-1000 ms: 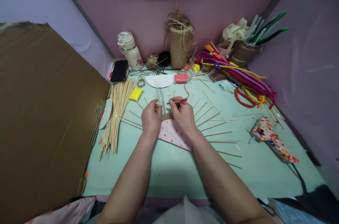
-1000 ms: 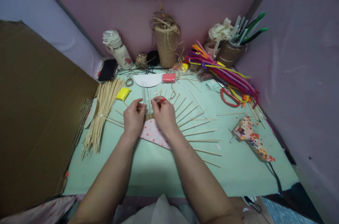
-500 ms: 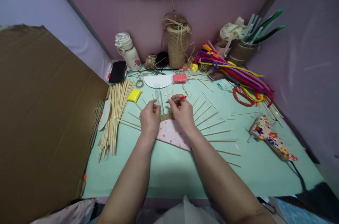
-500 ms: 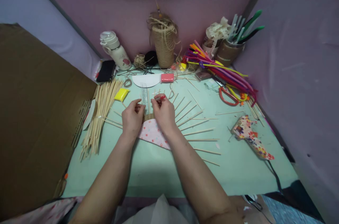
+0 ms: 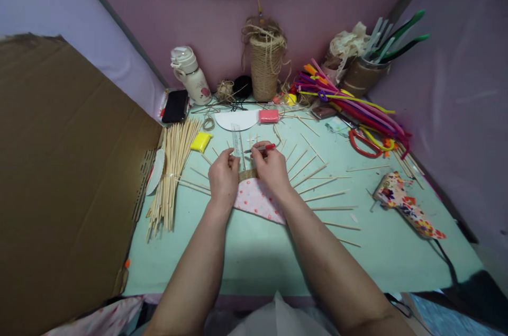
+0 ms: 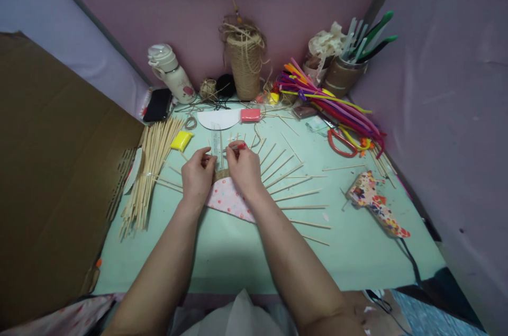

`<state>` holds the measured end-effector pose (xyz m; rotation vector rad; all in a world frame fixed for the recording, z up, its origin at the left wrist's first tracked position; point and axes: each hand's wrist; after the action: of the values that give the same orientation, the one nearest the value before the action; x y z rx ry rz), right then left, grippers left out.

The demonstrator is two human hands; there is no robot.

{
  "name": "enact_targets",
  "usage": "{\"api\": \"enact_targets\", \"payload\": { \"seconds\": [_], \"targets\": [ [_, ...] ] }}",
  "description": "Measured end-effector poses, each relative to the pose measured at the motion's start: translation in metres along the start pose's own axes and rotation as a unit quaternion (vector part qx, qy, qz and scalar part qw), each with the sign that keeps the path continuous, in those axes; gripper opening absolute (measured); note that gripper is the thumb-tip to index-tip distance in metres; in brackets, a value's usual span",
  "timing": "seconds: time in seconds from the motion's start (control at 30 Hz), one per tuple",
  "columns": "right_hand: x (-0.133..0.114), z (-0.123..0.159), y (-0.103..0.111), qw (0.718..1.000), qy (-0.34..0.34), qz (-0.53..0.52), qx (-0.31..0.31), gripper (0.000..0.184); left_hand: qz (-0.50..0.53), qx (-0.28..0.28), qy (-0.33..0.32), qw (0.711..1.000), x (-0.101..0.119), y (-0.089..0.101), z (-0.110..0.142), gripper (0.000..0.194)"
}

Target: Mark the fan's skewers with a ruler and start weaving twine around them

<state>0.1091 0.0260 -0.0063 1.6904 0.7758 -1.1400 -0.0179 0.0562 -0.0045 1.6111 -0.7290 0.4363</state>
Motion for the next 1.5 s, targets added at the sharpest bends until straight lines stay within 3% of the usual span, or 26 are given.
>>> {"api": "enact_targets", "payload": {
  "seconds": [1.5],
  "targets": [
    [0.0004, 0.0003, -0.0004, 0.998, -0.011, 0.055, -0.009, 0.024, 0.0, -0.01, 0.009, 1.0, 0.0008, 0.0012, 0.0015, 0.031]
  ]
}}
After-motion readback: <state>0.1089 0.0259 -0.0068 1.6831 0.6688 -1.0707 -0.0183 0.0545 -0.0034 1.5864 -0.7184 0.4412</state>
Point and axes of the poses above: each hand's wrist, its own z-axis away from the middle knuckle, its own y-axis out of the back of the hand, x = y × z, and after that the axes turned 3 degrees about -x, right-handed
